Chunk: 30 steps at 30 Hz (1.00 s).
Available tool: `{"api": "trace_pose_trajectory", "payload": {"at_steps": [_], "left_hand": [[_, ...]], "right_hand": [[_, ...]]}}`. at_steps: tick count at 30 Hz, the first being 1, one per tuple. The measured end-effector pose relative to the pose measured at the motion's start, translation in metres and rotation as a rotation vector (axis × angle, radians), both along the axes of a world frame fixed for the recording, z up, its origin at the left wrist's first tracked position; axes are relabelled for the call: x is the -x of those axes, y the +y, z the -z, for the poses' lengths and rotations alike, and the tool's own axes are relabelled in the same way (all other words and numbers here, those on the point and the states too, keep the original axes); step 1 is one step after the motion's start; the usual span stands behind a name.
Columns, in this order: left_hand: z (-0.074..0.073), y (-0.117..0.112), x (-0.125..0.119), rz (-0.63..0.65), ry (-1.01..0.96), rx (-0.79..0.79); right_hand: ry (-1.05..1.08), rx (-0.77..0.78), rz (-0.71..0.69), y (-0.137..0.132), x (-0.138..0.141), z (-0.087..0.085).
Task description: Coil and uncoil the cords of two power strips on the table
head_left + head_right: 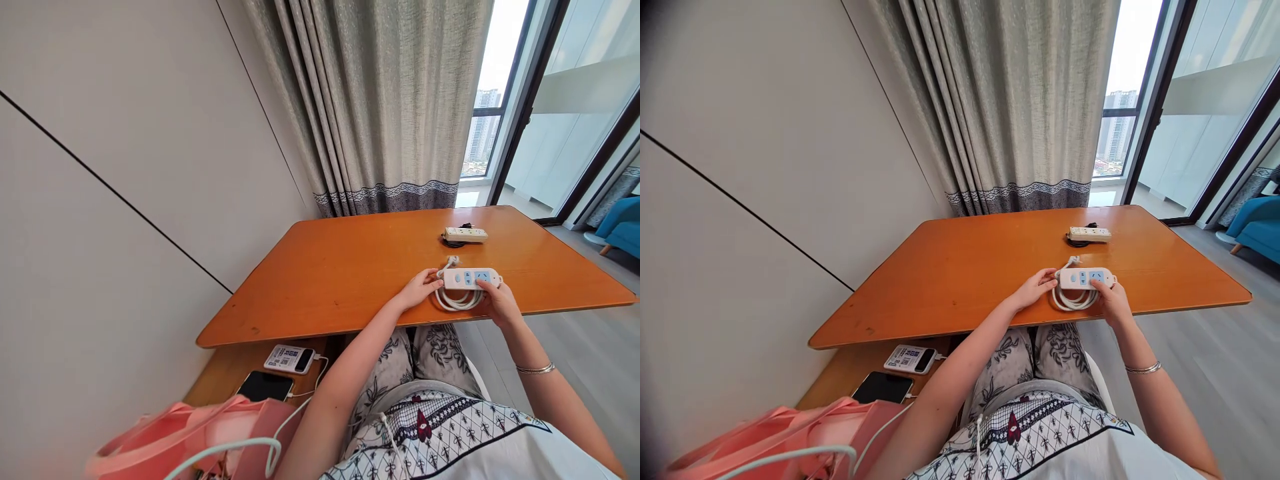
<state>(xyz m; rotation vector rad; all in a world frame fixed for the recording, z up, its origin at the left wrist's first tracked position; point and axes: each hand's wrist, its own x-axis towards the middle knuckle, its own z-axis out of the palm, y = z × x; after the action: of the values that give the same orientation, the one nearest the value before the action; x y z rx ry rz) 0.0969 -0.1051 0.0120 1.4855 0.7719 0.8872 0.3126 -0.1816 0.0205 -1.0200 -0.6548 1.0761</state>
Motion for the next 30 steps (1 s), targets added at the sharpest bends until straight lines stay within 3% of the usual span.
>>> {"api": "trace_pose_trajectory", "payload": {"at_steps": [5,7,15,18,24,30], "left_hand": [[0.01,0.001,0.011,-0.005,0.07,-0.012],[0.012,0.002,0.015,-0.022,0.079,-0.027],[0.014,-0.004,0.018,-0.033,0.126,-0.116],[0.012,-0.008,0.02,-0.048,0.192,-0.191],[0.008,-0.016,0.022,-0.043,0.241,-0.303],[0.006,-0.022,0.031,-0.083,0.187,-0.282]], "right_hand": [[0.064,0.013,0.404,0.006,-0.048,0.012],[0.106,0.008,0.482,0.005,-0.056,0.014],[-0.005,0.108,0.304,0.018,-0.075,0.017],[-0.222,0.167,0.404,0.026,-0.086,0.026],[-0.917,0.232,0.673,0.023,-0.083,0.042],[-1.052,0.098,0.686,0.016,-0.076,0.045]]}}
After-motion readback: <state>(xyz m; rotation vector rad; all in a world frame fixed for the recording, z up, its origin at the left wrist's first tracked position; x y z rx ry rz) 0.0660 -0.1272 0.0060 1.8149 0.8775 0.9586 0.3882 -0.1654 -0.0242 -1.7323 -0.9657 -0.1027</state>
